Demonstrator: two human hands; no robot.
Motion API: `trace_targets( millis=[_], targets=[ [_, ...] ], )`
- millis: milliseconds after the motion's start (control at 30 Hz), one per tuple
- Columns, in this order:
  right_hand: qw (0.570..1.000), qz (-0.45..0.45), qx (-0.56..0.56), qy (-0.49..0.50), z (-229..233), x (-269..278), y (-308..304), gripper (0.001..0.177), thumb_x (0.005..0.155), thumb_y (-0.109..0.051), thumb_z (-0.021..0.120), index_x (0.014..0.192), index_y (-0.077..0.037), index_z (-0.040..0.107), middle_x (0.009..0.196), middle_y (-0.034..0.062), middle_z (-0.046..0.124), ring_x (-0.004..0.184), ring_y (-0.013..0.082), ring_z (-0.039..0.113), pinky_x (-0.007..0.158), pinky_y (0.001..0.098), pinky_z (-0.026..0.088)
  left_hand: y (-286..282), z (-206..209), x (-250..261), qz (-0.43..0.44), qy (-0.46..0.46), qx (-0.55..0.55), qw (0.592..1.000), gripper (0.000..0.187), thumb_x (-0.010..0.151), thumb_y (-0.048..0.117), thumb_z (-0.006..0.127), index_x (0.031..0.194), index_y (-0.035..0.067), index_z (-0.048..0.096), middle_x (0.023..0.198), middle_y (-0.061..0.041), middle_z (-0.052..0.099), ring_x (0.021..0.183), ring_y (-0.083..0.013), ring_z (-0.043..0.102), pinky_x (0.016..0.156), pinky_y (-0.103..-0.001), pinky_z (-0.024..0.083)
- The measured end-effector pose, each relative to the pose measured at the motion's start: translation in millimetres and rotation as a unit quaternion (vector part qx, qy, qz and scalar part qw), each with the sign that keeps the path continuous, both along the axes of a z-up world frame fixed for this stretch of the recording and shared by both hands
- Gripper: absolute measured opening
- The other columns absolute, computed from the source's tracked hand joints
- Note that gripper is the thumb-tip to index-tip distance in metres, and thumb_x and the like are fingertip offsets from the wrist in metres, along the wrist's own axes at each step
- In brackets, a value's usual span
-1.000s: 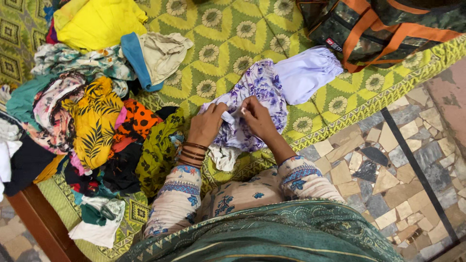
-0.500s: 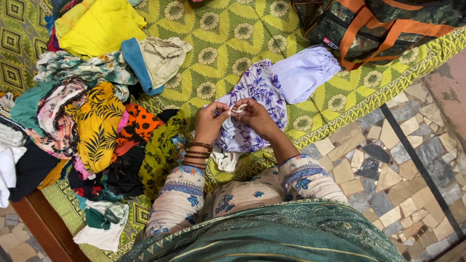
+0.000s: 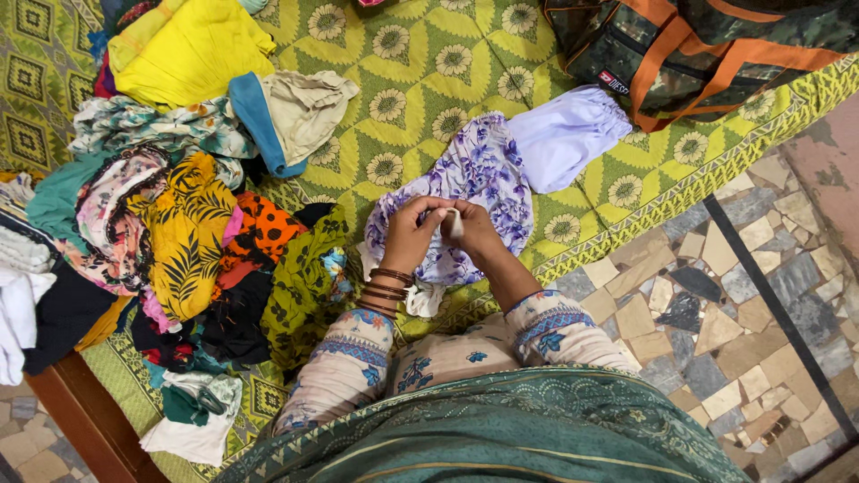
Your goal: The person folds various clothing items one by one by hand and stacks them on the bed.
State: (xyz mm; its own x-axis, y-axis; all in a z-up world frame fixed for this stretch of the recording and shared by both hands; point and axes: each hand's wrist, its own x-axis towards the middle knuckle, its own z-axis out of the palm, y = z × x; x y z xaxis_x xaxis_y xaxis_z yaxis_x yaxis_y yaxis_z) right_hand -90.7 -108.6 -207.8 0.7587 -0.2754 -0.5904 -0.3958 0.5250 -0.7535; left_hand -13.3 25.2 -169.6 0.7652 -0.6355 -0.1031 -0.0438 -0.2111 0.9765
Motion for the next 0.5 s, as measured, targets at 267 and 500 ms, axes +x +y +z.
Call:
trace_targets(
  millis=[267, 500],
  targets=[
    [0.996, -0.019, -0.018, -0.081, 19.0, 10.7, -5.0, 0.013, 0.099, -0.01, 0.067, 0.109, -0.003, 0.069, 0.083, -0.0004, 0.066, 0.067, 0.0074, 0.059, 0.06, 0.0235, 0.049, -6.1, -12.1, 6.1, 0.122, 0.016, 0.058, 0.991, 0.026, 0.09, 0.015, 0.076, 0.113, 0.006, 0.067, 0.094, -0.007, 0.076, 0.088, -0.0164, 0.072, 0.079, -0.032, 0.054],
    [0.996, 0.033, -0.026, -0.083, 53.0, 21.6, -27.7, 0.019, 0.102, -0.022, 0.06, 0.106, -0.005, 0.069, 0.091, 0.0001, 0.07, 0.081, 0.0104, 0.071, 0.079, 0.029, 0.063, -12.5, 23.5, 24.0, 0.109, -0.02, 0.031, 0.993, 0.016, 0.091, 0.015, 0.073, 0.105, 0.007, 0.074, 0.091, -0.009, 0.08, 0.084, -0.0157, 0.074, 0.074, -0.031, 0.056]
  ],
)
